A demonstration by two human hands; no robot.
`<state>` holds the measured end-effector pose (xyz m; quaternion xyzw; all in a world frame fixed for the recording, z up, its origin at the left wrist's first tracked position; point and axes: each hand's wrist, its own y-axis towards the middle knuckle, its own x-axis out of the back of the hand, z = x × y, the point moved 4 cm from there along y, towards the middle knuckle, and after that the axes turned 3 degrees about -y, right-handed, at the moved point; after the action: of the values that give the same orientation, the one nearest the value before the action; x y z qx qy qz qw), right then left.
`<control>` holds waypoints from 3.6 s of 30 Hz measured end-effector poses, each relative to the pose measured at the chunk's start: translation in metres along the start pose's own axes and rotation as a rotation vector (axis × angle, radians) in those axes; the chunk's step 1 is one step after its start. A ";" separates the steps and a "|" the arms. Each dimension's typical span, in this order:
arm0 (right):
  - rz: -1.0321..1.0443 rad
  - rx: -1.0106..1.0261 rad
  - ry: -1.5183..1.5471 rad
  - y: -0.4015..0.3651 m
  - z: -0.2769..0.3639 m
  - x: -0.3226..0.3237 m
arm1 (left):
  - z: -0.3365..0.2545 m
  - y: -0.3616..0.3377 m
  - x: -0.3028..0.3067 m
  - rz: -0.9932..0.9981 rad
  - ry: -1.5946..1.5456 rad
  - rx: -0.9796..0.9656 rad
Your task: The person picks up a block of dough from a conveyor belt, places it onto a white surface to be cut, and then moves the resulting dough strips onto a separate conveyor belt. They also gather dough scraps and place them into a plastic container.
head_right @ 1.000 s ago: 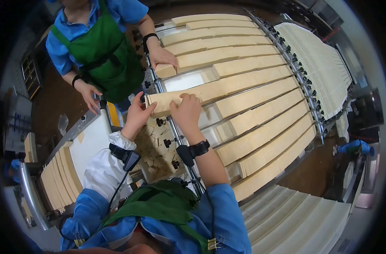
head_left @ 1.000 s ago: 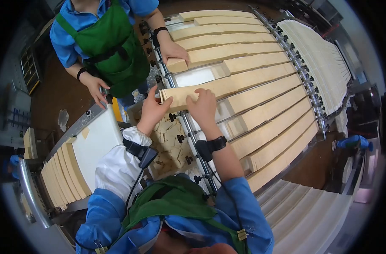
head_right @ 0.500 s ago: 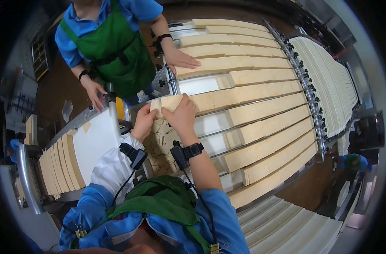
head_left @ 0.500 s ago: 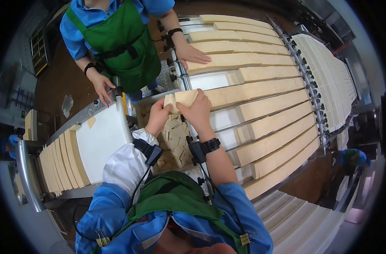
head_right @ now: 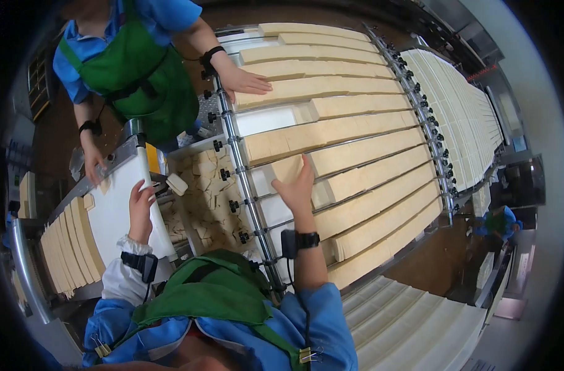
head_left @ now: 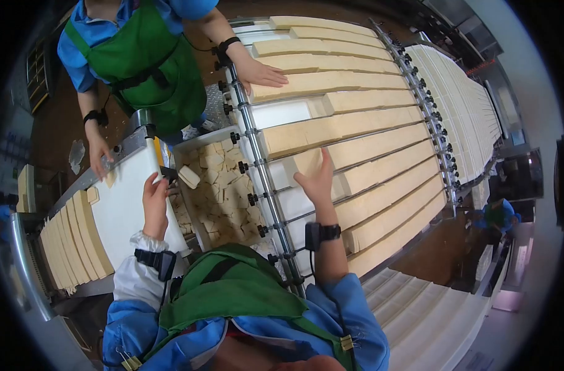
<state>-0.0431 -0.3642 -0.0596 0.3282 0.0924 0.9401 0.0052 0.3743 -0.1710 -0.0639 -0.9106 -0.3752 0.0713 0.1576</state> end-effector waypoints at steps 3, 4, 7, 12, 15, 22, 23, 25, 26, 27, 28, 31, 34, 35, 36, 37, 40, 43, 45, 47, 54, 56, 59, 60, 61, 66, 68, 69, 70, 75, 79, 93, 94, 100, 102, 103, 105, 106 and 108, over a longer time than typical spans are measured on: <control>-0.019 -0.003 -0.245 0.006 -0.023 -0.005 | 0.028 -0.013 0.013 0.070 0.010 0.053; -0.038 0.016 -0.361 0.003 -0.015 -0.006 | 0.030 -0.020 0.010 0.082 0.011 0.054; -0.012 0.035 -0.684 -0.012 0.021 -0.019 | 0.034 -0.037 0.003 0.139 -0.007 0.040; -0.059 -0.161 -0.951 -0.002 -0.012 -0.029 | 0.032 -0.054 0.010 0.174 0.010 -0.011; -0.068 -0.219 -1.056 0.000 -0.027 -0.025 | 0.032 -0.056 0.035 0.157 -0.001 -0.012; -0.086 0.085 -0.877 -0.026 0.070 -0.056 | 0.089 -0.063 0.123 -0.071 0.035 -0.068; -0.052 0.214 -0.808 -0.039 0.092 -0.081 | 0.084 -0.071 0.135 -0.109 0.039 -0.039; -0.012 0.436 -0.676 -0.057 0.132 -0.127 | 0.094 -0.079 0.166 -0.229 0.039 -0.004; 0.079 0.553 -0.560 -0.070 0.162 -0.153 | 0.093 -0.086 0.186 -0.277 0.052 0.015; 0.167 0.657 -0.453 -0.089 0.193 -0.180 | 0.097 -0.091 0.208 -0.341 0.043 0.047; 0.251 0.752 -0.351 -0.111 0.223 -0.204 | 0.102 -0.097 0.230 -0.394 0.032 0.080; 0.583 0.793 -0.040 -0.171 0.307 -0.298 | 0.122 -0.109 0.300 -0.554 0.011 0.149; 0.731 0.893 0.039 -0.226 0.355 -0.412 | 0.140 -0.113 0.366 -0.657 0.062 0.181; 0.770 0.914 0.027 -0.243 0.373 -0.449 | 0.131 -0.118 0.382 -0.676 0.092 0.214; 0.810 0.932 0.014 -0.258 0.394 -0.484 | 0.128 -0.120 0.399 -0.694 0.121 0.252; 0.859 0.933 -0.010 -0.271 0.416 -0.514 | 0.132 -0.119 0.414 -0.673 0.125 0.278; 0.876 0.974 -0.122 -0.301 0.457 -0.602 | 0.151 -0.110 0.446 -0.618 0.276 0.210; 0.817 0.976 -0.279 -0.312 0.473 -0.655 | 0.157 -0.101 0.464 -0.487 0.142 0.157; 0.831 0.886 -0.470 -0.318 0.471 -0.675 | 0.168 -0.098 0.470 -0.411 0.080 0.176; 0.731 0.982 -0.594 -0.322 0.464 -0.682 | 0.180 -0.096 0.473 -0.349 0.007 0.289; 0.683 0.833 -0.809 -0.295 0.500 -0.710 | 0.142 -0.089 0.468 -0.237 -0.015 0.310; 0.616 0.832 -0.719 -0.296 0.493 -0.699 | 0.141 -0.086 0.467 -0.232 0.093 0.317; 0.641 0.751 -0.755 -0.280 0.480 -0.660 | 0.121 -0.087 0.465 -0.201 0.110 0.318; 0.652 0.714 -0.797 -0.267 0.468 -0.649 | 0.109 -0.086 0.463 -0.131 0.158 0.335; 0.595 0.712 -0.829 -0.253 0.451 -0.633 | 0.096 -0.085 0.462 -0.062 0.209 0.351; 0.512 0.558 -0.940 -0.195 0.372 -0.507 | 0.091 -0.061 0.444 0.065 0.513 0.127; 0.555 0.351 -0.780 -0.184 0.322 -0.466 | 0.090 -0.053 0.432 0.137 0.578 0.064; 0.554 0.243 -0.704 -0.183 0.298 -0.445 | 0.098 -0.051 0.425 0.075 0.631 -0.046; 0.542 0.122 -0.634 -0.188 0.288 -0.419 | 0.104 -0.045 0.424 0.066 0.667 -0.072; 0.903 0.378 -0.304 -0.218 0.278 -0.369 | 0.106 -0.018 0.416 0.250 0.839 0.000; 0.740 0.541 -0.508 -0.250 0.284 -0.361 | 0.084 -0.016 0.398 0.136 1.105 0.047; 0.323 0.083 -0.534 -0.133 0.163 -0.020 | -0.014 -0.089 0.102 0.566 0.764 -0.360; 0.352 0.063 -0.530 -0.119 0.151 0.008 | -0.018 -0.101 0.074 0.608 0.718 -0.362; 0.687 0.034 -0.125 -0.047 0.024 0.060 | -0.031 -0.151 -0.039 0.658 0.699 -0.376; 0.687 -0.240 0.046 -0.041 0.005 0.069 | -0.042 -0.157 -0.054 0.643 0.720 -0.424; 0.646 -0.359 0.050 -0.036 -0.001 0.071 | -0.047 -0.159 -0.059 0.635 0.729 -0.448; 0.399 -0.441 -0.129 -0.024 -0.026 0.061 | -0.054 -0.159 -0.071 0.635 0.726 -0.478; 0.316 -0.453 -0.228 -0.025 -0.038 0.051 | -0.057 -0.160 -0.076 0.640 0.726 -0.493; 0.139 -0.469 -0.431 -0.021 -0.048 0.042 | -0.061 -0.161 -0.090 0.656 0.726 -0.513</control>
<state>-0.1068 -0.3492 -0.0744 0.5152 -0.1526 0.8426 0.0357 0.2194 -0.1409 0.0492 -0.9551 0.0014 -0.2955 0.0194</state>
